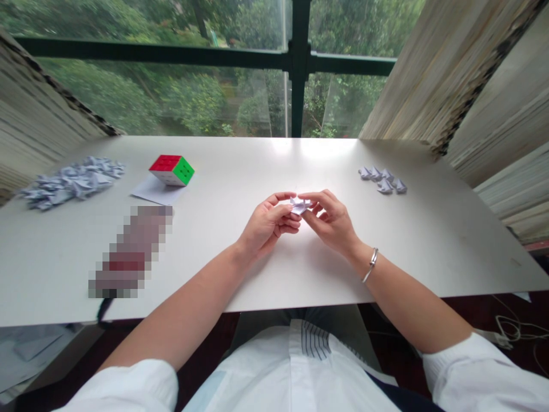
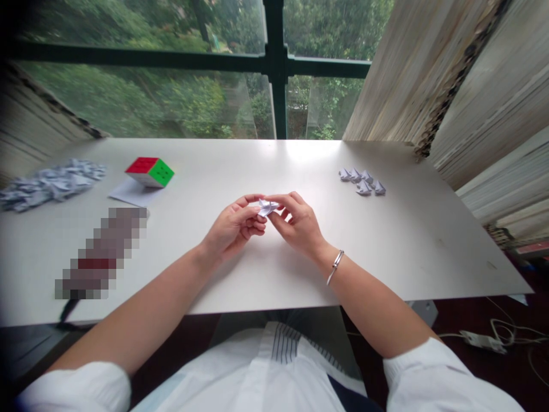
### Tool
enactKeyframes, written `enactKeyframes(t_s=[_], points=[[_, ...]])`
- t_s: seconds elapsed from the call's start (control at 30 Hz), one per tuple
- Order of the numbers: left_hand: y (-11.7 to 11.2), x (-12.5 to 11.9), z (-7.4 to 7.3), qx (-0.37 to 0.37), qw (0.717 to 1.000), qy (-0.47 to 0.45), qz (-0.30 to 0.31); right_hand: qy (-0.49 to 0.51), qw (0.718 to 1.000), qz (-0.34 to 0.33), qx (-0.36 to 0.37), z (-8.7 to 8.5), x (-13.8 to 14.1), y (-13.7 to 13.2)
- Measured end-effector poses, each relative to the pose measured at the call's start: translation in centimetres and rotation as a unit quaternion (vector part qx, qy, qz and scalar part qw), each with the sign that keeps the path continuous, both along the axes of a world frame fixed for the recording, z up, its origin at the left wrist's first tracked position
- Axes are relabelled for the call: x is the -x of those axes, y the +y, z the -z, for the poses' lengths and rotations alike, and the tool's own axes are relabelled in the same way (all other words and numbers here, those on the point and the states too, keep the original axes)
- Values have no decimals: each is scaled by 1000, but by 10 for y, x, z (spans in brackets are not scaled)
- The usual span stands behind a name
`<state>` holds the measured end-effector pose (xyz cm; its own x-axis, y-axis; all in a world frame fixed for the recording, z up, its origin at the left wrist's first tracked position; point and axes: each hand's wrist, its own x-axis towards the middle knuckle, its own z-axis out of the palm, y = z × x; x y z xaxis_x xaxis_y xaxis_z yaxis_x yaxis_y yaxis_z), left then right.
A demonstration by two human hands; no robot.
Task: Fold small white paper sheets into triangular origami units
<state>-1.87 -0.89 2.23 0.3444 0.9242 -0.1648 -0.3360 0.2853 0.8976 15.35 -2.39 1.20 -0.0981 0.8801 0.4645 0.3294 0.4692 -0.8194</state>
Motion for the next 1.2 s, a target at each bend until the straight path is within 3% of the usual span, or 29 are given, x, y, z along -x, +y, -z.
enactKeyframes(t_s=[0.13,0.23,0.33,0.47,0.8,1.0,1.1,1.2], points=[[1,0,0,-73,995,53,-51,32,999,19,27,-1,-3,4],[2,1,3,-160,974,109,-116,102,988,-5,113,-3,-4,6],[2,1,5,-204,963,140,-108,152,967,-54,199,-5,-4,7],[0,0,6,-170,977,112,-59,170,953,-76,238,-7,-2,5],[4,-2,9,-103,990,71,-68,192,937,-89,277,-6,-6,8],[6,-1,10,-69,988,54,-125,226,944,-5,241,-5,-6,9],[5,0,8,-30,993,44,-106,184,973,61,129,-2,-4,8],[4,0,6,-9,999,2,-41,98,993,69,1,1,-2,5]])
